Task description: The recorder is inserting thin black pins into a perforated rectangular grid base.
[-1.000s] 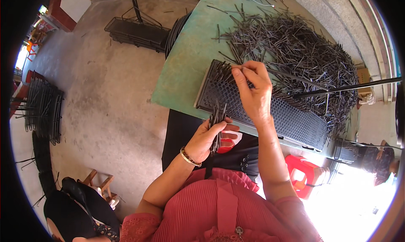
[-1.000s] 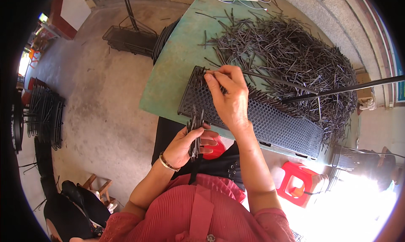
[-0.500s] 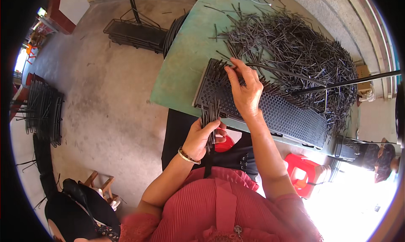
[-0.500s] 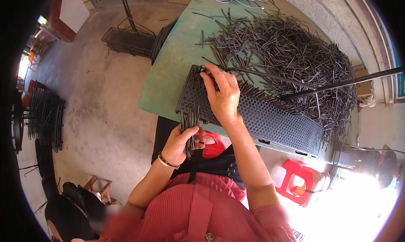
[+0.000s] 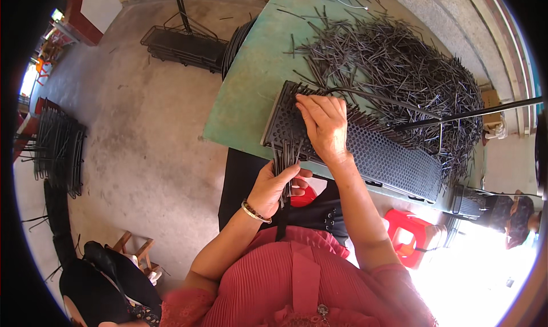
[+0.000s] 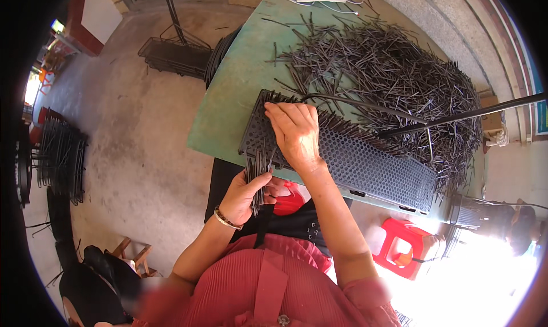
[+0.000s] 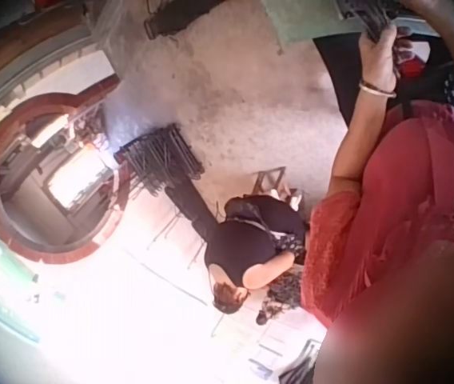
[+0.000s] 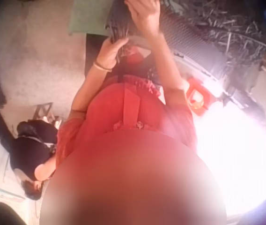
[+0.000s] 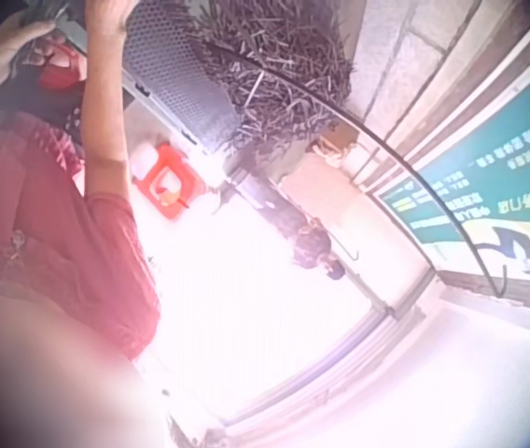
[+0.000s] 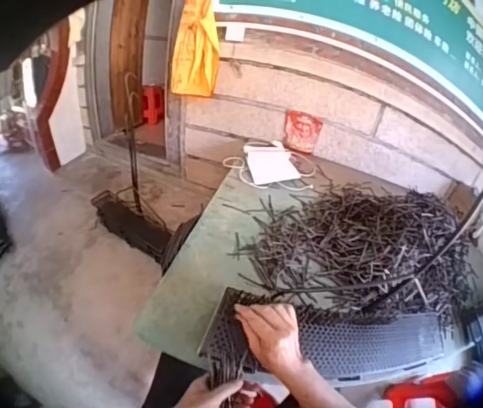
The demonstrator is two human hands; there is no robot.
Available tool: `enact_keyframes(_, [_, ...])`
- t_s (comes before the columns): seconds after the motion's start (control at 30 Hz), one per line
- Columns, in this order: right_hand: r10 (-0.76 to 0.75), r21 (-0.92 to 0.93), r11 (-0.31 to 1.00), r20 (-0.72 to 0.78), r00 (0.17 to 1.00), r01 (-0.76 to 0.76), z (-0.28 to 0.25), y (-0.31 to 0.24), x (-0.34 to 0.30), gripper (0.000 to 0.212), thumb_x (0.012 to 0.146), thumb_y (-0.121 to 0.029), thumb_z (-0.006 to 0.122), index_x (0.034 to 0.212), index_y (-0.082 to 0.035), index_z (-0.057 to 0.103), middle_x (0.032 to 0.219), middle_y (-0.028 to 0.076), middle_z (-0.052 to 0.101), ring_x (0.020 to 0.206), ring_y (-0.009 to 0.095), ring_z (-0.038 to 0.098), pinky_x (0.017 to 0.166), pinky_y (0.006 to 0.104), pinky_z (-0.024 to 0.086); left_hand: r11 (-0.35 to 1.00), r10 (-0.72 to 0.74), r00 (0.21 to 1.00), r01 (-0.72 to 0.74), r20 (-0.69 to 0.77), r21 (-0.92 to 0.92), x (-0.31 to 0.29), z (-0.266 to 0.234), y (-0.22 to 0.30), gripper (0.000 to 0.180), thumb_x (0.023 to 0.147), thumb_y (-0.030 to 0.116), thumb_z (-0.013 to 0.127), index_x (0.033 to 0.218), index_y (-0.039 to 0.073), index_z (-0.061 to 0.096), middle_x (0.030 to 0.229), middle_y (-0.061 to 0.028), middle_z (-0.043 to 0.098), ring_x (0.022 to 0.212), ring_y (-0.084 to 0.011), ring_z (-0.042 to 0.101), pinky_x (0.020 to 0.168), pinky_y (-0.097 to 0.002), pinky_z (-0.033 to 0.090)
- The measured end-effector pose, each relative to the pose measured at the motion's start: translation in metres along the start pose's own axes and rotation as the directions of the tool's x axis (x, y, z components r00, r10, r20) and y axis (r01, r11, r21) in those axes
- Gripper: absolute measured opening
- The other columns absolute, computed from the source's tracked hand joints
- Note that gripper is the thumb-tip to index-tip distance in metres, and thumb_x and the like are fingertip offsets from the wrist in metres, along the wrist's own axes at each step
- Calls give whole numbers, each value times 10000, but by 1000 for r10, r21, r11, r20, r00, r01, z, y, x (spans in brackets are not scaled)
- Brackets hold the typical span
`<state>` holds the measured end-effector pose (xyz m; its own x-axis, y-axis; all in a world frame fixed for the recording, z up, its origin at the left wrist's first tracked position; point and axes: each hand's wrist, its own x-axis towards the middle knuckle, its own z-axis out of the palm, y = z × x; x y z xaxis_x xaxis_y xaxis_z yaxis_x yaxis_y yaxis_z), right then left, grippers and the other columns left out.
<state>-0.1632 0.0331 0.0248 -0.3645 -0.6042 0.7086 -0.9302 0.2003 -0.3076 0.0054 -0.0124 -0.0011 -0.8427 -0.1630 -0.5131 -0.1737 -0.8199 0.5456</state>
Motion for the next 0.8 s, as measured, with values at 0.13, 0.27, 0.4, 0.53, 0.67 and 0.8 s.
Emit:
enact_keyframes(0.13, [18,-27,999,-35,999,-19,0,3,-6,215,749,-70,720,961,-45,693,866,51,649,777,218,583,741,335,426,999,-2,1000,2,8,-41,-1,2,0,182,930,179,579,1043,36,573,954,-130,673,788,-147,651,646,-283,552])
enact_keyframes(0.27, [-58,-21,998,44,997,59,-1,2,-3,265,736,-78,719,994,-37,672,885,50,634,795,226,582,758,342,436,997,3,1000,-1,31,-80,0,2,-2,193,934,173,571,1066,33,576,977,-125,667,819,-174,653,676,-300,552])
enact_keyframes(0.4, [16,17,1000,-44,999,-16,-16,-1,-2,245,758,-55,705,1001,-34,674,907,74,633,773,233,592,692,341,468,995,22,1000,-20,12,-101,0,6,-2,199,935,164,564,1073,21,575,970,-107,656,842,-190,655,687,-307,552])
enact_keyframes(0.53, [407,294,807,350,843,-512,-46,-30,-7,221,799,-103,701,970,30,661,804,125,643,660,214,608,616,302,493,992,102,995,-102,2,-76,-1,4,-6,205,934,158,563,1078,13,574,956,-97,651,852,-194,656,687,-309,553])
enact_keyframes(0.67, [450,315,645,579,680,-696,-54,-27,-26,209,848,-122,673,987,34,662,809,77,654,675,122,587,608,250,467,988,147,989,-146,19,-60,-1,14,-4,210,937,157,553,1085,10,574,962,-106,656,866,-199,658,684,-308,555])
enact_keyframes(0.8, [513,366,396,673,534,-842,-54,-23,-30,184,889,-106,637,1007,34,661,829,33,662,706,53,560,636,188,449,988,118,993,-118,-10,-102,2,15,-4,229,939,149,540,1117,6,566,980,-124,664,874,-208,663,667,-299,554])
